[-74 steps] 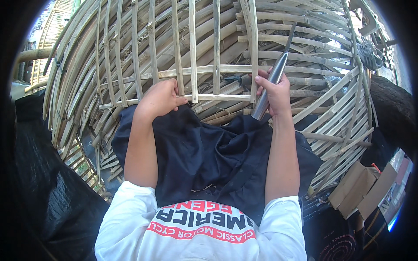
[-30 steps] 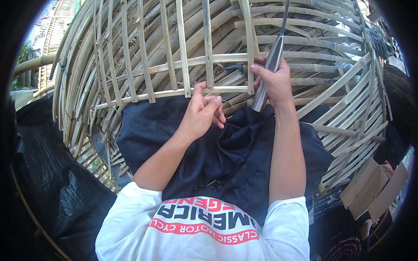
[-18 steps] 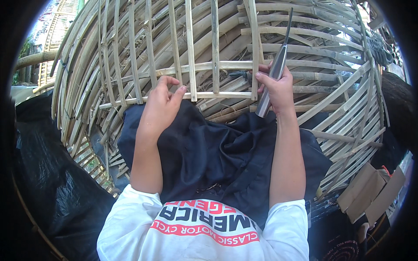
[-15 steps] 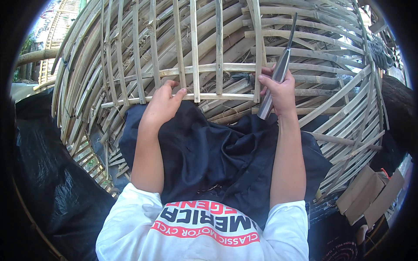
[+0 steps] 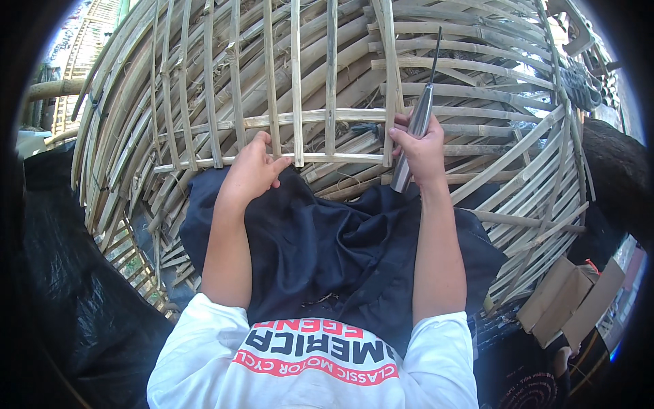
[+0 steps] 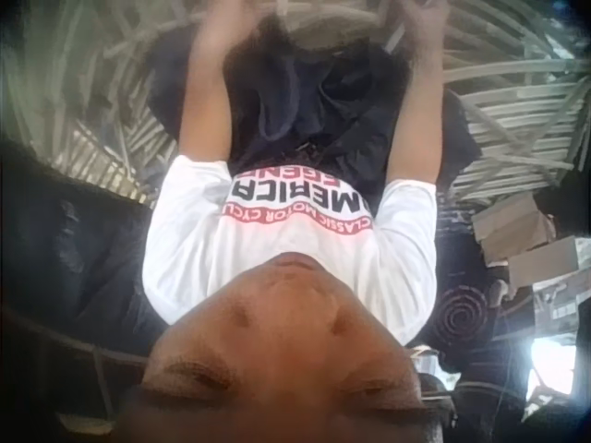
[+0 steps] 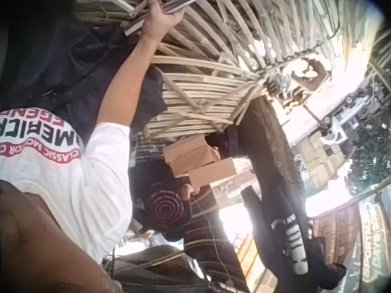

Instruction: The person weaves thin bamboo strips into a large circular structure using a metal tool to push the strips through the gaps and adjust their position.

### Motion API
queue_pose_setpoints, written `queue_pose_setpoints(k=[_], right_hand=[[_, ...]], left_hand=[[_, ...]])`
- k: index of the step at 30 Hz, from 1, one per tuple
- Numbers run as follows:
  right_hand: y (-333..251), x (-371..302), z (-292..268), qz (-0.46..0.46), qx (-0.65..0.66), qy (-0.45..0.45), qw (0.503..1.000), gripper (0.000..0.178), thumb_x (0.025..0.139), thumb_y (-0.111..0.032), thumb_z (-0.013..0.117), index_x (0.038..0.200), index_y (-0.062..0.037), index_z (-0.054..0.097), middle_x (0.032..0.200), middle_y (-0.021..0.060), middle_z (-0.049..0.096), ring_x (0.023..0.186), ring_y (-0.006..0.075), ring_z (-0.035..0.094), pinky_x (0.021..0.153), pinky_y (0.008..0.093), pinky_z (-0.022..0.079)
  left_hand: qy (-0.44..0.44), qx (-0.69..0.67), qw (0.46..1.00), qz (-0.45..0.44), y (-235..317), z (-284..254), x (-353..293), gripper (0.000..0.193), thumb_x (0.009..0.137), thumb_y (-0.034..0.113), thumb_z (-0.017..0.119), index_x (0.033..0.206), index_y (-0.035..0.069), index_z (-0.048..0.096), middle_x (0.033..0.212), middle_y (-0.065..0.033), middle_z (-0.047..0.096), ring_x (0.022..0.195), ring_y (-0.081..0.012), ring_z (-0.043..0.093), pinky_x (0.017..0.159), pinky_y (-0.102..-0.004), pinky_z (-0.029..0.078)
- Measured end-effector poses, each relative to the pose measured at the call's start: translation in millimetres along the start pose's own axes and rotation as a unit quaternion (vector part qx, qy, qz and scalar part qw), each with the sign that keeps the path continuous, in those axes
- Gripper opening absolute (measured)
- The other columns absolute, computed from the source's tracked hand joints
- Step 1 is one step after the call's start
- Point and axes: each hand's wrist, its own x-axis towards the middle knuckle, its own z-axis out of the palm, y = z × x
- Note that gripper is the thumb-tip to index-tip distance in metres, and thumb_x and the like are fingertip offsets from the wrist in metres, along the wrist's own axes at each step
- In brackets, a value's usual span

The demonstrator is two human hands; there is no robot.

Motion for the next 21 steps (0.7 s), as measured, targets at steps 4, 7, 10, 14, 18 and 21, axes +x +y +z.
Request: queue_pose_setpoints(k=[4,7,10,14,18,21], right_hand=[[-2,0,1,-0.008,-0.001,0.009,1.0,0.036,0.077,0.004,0.072,0.104,-0.0007,0.05,0.106,0.0202,0.066,0.086,0.0197,0.07,0.052,0.0246,0.055],[-4,0,-3,-0.006,0.005,0.015,1.0,0.036,0.077,0.004,0.072,0.104,-0.0006,0.05,0.106,0.0206,0.066,0.085,0.0194,0.07,0.052,0.0245,0.055],[-15,-3,-4,-0.017,0.027,0.031,0.999,0.036,0.076,0.004,0.073,0.104,-0.0004,0.05,0.105,0.0196,0.066,0.082,0.018,0.069,0.053,0.0245,0.055],[-21,1,-13,-0.027,-0.007,0.051,0.998,0.036,0.076,0.003,0.072,0.105,0.0005,0.051,0.102,0.0169,0.066,0.079,0.0168,0.068,0.053,0.0243,0.055],[-13,6,-12,-0.04,-0.08,0.062,0.994,0.036,0.077,0.001,0.07,0.109,0.002,0.054,0.096,0.012,0.067,0.079,0.0159,0.067,0.059,0.0258,0.055],[-13,2,-2,-0.102,-0.17,0.107,0.974,0.03,0.075,-0.002,0.068,0.103,0.0013,0.057,0.089,0.0111,0.067,0.075,0.0187,0.067,0.073,0.0318,0.052]], left_hand=[[0.003,0.018,1.0,0.013,1,-2,-1,0.046,0.089,0.017,0.068,0.121,-0.009,0.048,0.063,-0.0094,0.063,0.056,-0.0167,0.064,0.059,-0.0326,0.05],[0.01,0.031,0.999,0.012,10,-2,-3,0.034,0.087,0.018,0.069,0.108,-0.005,0.054,0.065,-0.0123,0.066,0.073,-0.0274,0.07,0.073,-0.0404,0.052],[0.014,0.034,0.999,0.036,14,1,-4,0.033,0.087,0.017,0.069,0.106,-0.005,0.055,0.069,-0.0152,0.067,0.075,-0.0308,0.069,0.074,-0.0426,0.051],[-0.013,0.005,0.998,0.061,17,8,-1,0.038,0.09,0.015,0.067,0.115,-0.008,0.051,0.066,-0.0116,0.066,0.06,-0.0169,0.068,0.056,-0.0308,0.051],[0.0,0.048,0.996,0.074,9,19,9,0.038,0.091,0.015,0.067,0.115,-0.009,0.051,0.066,-0.0119,0.066,0.061,-0.0161,0.068,0.054,-0.0295,0.051],[-0.002,0.04,0.997,0.06,13,17,7,0.039,0.091,0.016,0.067,0.115,-0.01,0.051,0.067,-0.0119,0.066,0.06,-0.0163,0.067,0.055,-0.0299,0.052]])
